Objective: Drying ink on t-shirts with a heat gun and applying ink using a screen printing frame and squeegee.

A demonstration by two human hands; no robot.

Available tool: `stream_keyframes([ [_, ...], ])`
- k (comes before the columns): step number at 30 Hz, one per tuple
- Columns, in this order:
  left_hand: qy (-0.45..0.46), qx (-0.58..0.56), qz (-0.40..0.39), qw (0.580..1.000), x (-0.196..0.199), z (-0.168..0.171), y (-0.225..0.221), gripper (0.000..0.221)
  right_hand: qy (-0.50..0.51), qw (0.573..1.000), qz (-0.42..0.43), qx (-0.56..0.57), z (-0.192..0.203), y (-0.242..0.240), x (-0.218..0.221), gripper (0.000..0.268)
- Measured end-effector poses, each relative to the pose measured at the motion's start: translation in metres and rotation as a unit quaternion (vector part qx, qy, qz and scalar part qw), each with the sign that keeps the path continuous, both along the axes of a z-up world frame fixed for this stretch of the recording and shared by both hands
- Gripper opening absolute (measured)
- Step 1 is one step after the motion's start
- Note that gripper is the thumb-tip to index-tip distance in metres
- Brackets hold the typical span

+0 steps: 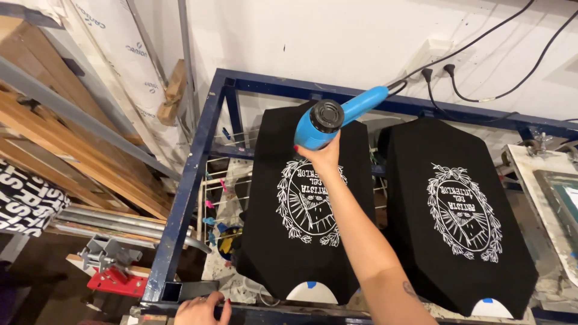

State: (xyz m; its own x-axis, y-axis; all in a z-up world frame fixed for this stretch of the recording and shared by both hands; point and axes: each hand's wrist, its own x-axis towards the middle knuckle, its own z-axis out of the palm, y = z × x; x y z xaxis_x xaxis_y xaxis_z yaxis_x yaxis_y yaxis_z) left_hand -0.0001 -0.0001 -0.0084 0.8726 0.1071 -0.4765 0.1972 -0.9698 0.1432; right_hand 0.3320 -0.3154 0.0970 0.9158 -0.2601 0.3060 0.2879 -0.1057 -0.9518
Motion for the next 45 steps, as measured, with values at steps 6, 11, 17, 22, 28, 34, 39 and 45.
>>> stream_keyframes([
  [6,0.039,0.007,0.014,0.999,0.006,0.021,-0.004,0.030,0.017,1.000,0.004,-0.017,-0.005,-0.013,0.008,0.103],
  [11,0.061,0.004,-0.002,0.998,0.011,0.022,-0.001,0.029,0.060,0.996,0.057,-0.027,0.020,-0.031,0.002,0.107],
  [17,0.077,0.028,0.015,0.997,0.010,0.015,-0.003,0.027,-0.004,1.000,0.012,-0.012,0.001,-0.044,0.025,0.112],
  [22,-0.073,0.029,0.038,0.996,-0.003,-0.058,0.003,0.015,0.073,0.993,0.088,-0.022,0.020,-0.039,0.025,0.106],
  [28,-0.094,0.053,0.074,0.991,-0.005,-0.086,0.004,0.010,-0.057,0.995,0.079,0.005,0.011,-0.031,0.041,0.104],
  [34,-0.099,0.045,0.063,0.992,-0.006,-0.081,0.004,0.012,0.015,1.000,-0.015,-0.013,0.014,-0.032,0.024,0.118],
  [39,-0.004,0.043,0.039,0.998,0.002,-0.041,0.000,0.017,0.052,0.997,0.054,-0.025,0.007,-0.064,0.015,0.107],
  [45,-0.067,0.045,0.054,0.995,-0.003,-0.069,0.003,0.013,0.038,0.999,0.007,-0.031,0.003,-0.097,0.018,0.108],
])
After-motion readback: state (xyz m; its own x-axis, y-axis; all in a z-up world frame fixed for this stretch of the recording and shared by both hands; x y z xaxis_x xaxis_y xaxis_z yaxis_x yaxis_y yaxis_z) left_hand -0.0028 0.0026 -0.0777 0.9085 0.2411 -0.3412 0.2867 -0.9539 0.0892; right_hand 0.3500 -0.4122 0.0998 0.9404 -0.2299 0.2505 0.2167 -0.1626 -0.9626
